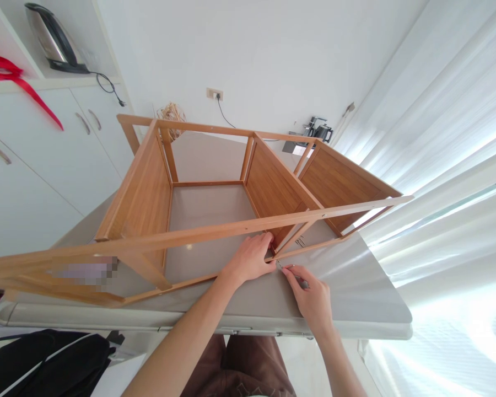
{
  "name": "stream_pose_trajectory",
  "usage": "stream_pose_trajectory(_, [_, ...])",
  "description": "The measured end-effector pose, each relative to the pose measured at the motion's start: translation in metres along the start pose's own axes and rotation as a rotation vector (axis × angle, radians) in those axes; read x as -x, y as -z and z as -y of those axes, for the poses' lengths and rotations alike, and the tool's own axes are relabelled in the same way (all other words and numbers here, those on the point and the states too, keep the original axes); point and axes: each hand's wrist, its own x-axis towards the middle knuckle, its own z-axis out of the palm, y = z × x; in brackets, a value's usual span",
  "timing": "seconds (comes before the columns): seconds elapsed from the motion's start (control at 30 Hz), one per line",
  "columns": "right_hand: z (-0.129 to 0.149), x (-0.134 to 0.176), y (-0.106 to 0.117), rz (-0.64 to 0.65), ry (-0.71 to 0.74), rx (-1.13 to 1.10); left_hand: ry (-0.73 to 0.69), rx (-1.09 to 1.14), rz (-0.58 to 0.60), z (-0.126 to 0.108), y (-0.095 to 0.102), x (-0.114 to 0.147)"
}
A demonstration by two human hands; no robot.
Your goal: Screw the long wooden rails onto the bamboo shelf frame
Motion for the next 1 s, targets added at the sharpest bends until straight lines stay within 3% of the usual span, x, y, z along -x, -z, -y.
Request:
stream_pose_trajectory(0.3, [-0.0024, 0.004, -0.0043, -0.006, 0.034, 0.055, -0.019, -0.009, -0.017, 0.002, -0.0018, -0.0002])
stream_pose_trajectory(1.0, [-0.0002, 0.0005, -0.0065, -0.049, 0.346, 0.228, -0.041, -0.045, -0.04, 0.0002, -0.0008, 0.001])
